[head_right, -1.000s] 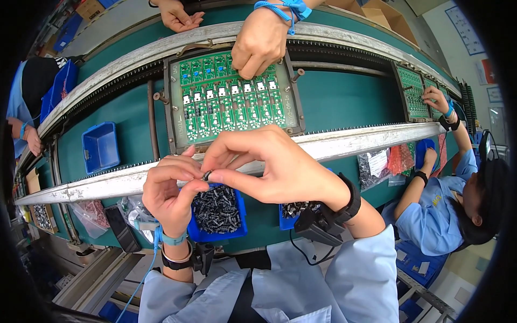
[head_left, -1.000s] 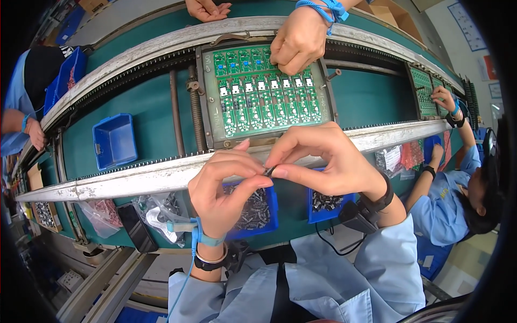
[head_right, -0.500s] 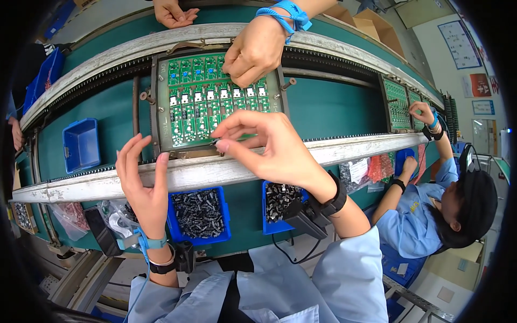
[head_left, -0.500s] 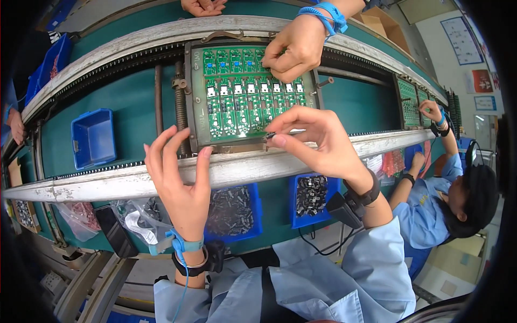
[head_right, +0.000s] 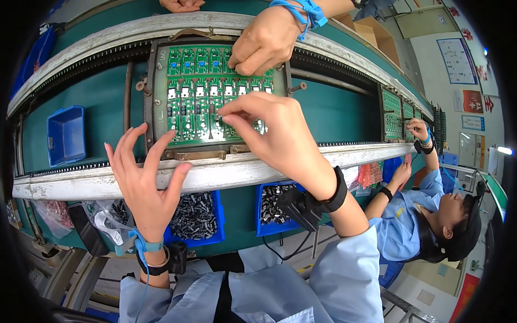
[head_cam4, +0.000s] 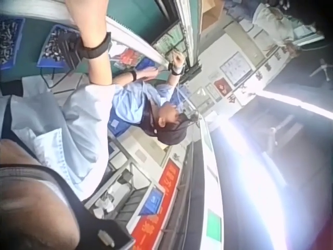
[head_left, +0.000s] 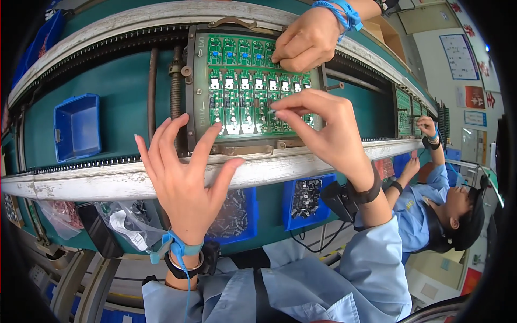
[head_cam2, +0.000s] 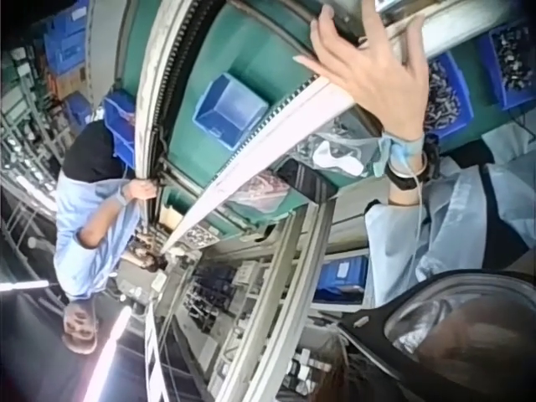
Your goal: The person picks up electronic components from a blue bin and places them one by one into designated slots on a circuit board.
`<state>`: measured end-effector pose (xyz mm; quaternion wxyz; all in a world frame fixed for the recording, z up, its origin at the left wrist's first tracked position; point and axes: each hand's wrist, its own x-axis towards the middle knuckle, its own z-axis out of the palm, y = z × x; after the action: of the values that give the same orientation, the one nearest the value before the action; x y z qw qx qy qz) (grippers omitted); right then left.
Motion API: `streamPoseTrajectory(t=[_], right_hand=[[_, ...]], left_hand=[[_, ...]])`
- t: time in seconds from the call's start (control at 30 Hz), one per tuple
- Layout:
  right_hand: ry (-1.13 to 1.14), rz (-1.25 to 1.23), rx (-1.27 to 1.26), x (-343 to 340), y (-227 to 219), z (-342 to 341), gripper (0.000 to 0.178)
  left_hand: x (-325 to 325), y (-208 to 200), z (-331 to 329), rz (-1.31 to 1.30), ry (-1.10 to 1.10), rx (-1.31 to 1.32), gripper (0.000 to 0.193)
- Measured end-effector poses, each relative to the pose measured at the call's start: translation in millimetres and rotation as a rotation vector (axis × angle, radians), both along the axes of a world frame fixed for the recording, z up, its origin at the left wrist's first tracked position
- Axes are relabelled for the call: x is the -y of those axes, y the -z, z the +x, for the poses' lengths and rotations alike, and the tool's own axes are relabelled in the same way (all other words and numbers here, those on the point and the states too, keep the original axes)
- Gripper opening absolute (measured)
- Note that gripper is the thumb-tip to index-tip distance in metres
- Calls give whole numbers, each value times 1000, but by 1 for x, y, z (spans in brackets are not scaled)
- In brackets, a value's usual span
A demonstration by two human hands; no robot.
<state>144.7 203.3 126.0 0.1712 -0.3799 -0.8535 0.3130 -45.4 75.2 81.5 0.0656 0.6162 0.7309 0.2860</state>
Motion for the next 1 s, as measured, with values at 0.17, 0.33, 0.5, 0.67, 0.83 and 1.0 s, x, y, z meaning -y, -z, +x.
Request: streamPoseTrajectory(t=[0.17,0.33,0.5,0.67,0.83,1.0], right_hand=[[110,93,32,-6,1,-9,16],[7,335,80,-11,8,-14,11],[2,355,102,-12,16,-19,11],[-17,350,94,-11,25,-24,11],[46,396,179,-10,5,-16,11],[-38,316,76,-13,36,-27,11]], left_hand=[[-10,-2,-1,21,116,-7,50],[-9,-3,-1,4,124,-35,57],[-10,0,-2,-11,121,-28,55],[-5,9,-1,31,52,9,52],[-21,2,3,87,130,34,49],[-6,9,0,8,46,17,47]])
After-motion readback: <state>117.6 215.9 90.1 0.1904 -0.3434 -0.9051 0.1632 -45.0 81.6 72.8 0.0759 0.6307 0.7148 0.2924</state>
